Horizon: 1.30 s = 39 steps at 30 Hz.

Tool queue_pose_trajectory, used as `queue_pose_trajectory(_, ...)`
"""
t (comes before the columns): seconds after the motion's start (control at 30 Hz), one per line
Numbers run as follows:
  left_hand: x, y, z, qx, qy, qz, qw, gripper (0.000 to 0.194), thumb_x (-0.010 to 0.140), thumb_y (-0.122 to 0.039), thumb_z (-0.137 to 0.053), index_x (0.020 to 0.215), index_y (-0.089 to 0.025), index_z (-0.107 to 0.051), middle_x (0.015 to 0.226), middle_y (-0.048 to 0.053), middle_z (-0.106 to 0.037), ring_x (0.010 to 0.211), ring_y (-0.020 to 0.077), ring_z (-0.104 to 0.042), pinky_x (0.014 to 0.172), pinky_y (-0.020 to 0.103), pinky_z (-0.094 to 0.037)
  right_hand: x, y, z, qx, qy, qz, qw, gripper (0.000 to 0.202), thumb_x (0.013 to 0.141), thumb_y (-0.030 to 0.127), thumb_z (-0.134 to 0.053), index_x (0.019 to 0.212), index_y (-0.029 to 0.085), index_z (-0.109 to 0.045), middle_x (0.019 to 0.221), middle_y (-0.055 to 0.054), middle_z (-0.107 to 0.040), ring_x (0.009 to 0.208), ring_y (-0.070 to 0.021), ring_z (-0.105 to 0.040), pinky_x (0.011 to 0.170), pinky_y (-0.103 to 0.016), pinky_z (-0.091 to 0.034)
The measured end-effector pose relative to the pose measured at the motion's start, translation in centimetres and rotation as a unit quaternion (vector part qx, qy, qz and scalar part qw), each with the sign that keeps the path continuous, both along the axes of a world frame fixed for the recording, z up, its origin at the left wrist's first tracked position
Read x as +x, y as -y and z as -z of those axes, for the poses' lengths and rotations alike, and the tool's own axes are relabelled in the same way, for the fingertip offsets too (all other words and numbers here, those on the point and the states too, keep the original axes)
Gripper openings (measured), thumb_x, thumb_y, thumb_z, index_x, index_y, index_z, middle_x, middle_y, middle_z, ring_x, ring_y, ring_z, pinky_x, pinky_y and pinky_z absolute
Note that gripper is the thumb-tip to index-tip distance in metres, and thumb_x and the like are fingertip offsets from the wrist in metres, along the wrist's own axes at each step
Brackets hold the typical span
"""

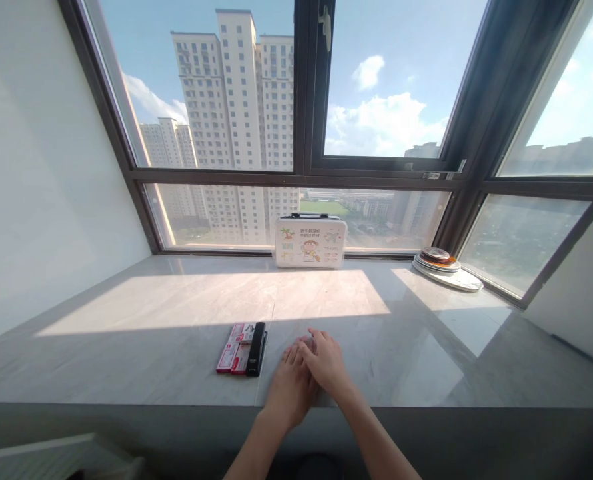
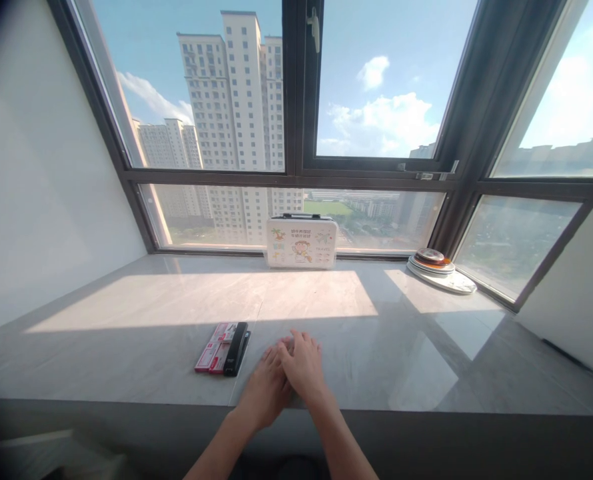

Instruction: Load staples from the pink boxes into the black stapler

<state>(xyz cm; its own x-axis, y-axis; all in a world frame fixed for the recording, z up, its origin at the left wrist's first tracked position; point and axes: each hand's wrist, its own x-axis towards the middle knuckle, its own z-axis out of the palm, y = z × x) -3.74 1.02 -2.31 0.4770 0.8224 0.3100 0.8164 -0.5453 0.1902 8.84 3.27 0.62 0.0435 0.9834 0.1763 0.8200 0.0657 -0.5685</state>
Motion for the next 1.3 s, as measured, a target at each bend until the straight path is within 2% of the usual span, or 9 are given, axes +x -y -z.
queue_pose_trajectory(0.2, -1.3, 5.2, 0.8, -0.040, 0.032, -0.004, 0.999, 0.063, 0.093, -0.025, -0.046, 0.155, -0.027, -0.032, 0.157, 0.004, -0.041, 0.146, 0.0284, -0.035, 0.119, 0.048, -0.034, -9.6, -2.5, -1.5, 0.040, -0.091, -0.121, 0.988, 0.064, 0.087, 0.058, -0.061, 0.138, 0.023, -0.050, 0.130, -0.012, -0.054, 0.122, -0.0299, -0.049, 0.100, -0.040, -0.042)
queue_pose_trajectory(0.3, -1.8, 6.9, -0.4, -0.080, 0.097, -0.024, 0.992, 0.049, 0.092, -0.027, -0.048, 0.141, -0.028, -0.052, 0.143, 0.006, -0.058, 0.131, 0.0283, -0.053, 0.108, 0.043, -0.047, -10.7, -3.6, -1.7, 0.032, -0.082, -0.131, 0.988, 0.062, 0.081, 0.055, -0.069, 0.131, 0.021, -0.056, 0.127, -0.012, -0.051, 0.118, -0.0289, -0.049, 0.099, -0.039, -0.042)
queue_pose_trajectory(0.47, -2.2, 6.4, -3.3, -0.061, 0.186, -0.115, 0.974, 0.026, 0.099, -0.029, -0.041, 0.097, -0.027, -0.067, 0.098, 0.004, -0.071, 0.091, 0.0220, -0.068, 0.079, 0.034, -0.053, -3.7, -3.9, -2.2, 0.020, -0.052, -0.178, 0.982, 0.060, 0.076, 0.025, -0.069, 0.135, 0.027, -0.059, 0.122, -0.008, -0.058, 0.116, -0.0270, -0.051, 0.101, -0.039, -0.040)
queue_pose_trajectory(0.63, -1.0, 2.7, -2.4, 0.006, 0.125, -0.098, 0.987, 0.039, 0.089, -0.038, -0.061, 0.126, -0.028, -0.061, 0.134, 0.007, -0.060, 0.128, 0.0313, -0.050, 0.105, 0.047, -0.044, 3.6, -1.6, -2.5, 0.005, -0.040, -0.159, 0.986, 0.051, 0.081, 0.021, -0.060, 0.131, 0.033, -0.063, 0.121, -0.004, -0.065, 0.117, -0.0263, -0.055, 0.116, -0.053, -0.018)
queue_pose_trajectory(0.77, 0.2, 1.1, -1.2, -0.010, 0.070, -0.029, 0.997, 0.056, 0.090, -0.044, -0.060, 0.143, -0.028, -0.048, 0.146, 0.008, -0.052, 0.138, 0.0317, -0.041, 0.115, 0.051, -0.033, 3.2, -0.8, -1.8, 0.051, -0.066, -0.086, 0.993, 0.033, 0.082, 0.037, -0.066, 0.114, 0.032, -0.069, 0.114, -0.001, -0.070, 0.116, -0.0248, -0.057, 0.118, -0.057, 0.000)
queue_pose_trajectory(0.9, -0.5, 0.8, -1.1, -0.002, 0.057, -0.042, 0.997, 0.055, 0.095, -0.046, -0.053, 0.147, -0.032, -0.043, 0.152, 0.006, -0.046, 0.140, 0.0298, -0.039, 0.116, 0.050, -0.030, 1.1, -2.1, -1.3, 0.096, -0.237, -0.020, 0.967, 0.021, 0.075, 0.039, -0.069, 0.091, 0.026, -0.073, 0.094, -0.001, -0.073, 0.103, -0.0236, -0.062, 0.116, -0.051, -0.020)
queue_pose_trajectory(1.0, -1.5, 0.4, -0.9, 0.001, 0.047, -0.055, 0.997, 0.054, 0.098, -0.047, -0.047, 0.150, -0.033, -0.039, 0.158, 0.005, -0.039, 0.144, 0.0285, -0.035, 0.117, 0.050, -0.029, 1.5, -3.3, -1.3, 0.117, -0.399, 0.000, 0.910, 0.037, 0.081, 0.050, -0.059, 0.101, 0.021, -0.069, 0.102, -0.007, -0.074, 0.100, -0.0243, -0.065, 0.098, -0.040, -0.044)
queue_pose_trajectory(1.17, -1.9, -0.1, -0.5, 0.013, 0.048, -0.058, 0.997, 0.059, 0.098, -0.052, -0.046, 0.151, -0.028, -0.036, 0.160, 0.009, -0.034, 0.142, 0.0275, -0.038, 0.119, 0.050, -0.027, 6.0, -3.4, 0.2, 0.125, -0.500, 0.056, 0.855, 0.062, 0.091, 0.057, -0.021, 0.126, 0.017, -0.053, 0.130, -0.015, -0.065, 0.122, -0.0279, -0.060, 0.090, -0.042, -0.053)
queue_pose_trajectory(1.3, -2.1, 0.3, -1.3, 0.051, 0.080, -0.095, 0.991, 0.055, 0.097, -0.050, -0.049, 0.144, -0.023, -0.043, 0.155, 0.009, -0.041, 0.141, 0.0276, -0.038, 0.121, 0.049, -0.024, 9.9, -1.3, 2.3, 0.070, -0.589, 0.069, 0.802, 0.062, 0.092, 0.058, -0.016, 0.128, 0.021, -0.049, 0.130, -0.015, -0.064, 0.124, -0.0284, -0.061, 0.094, -0.049, -0.055)
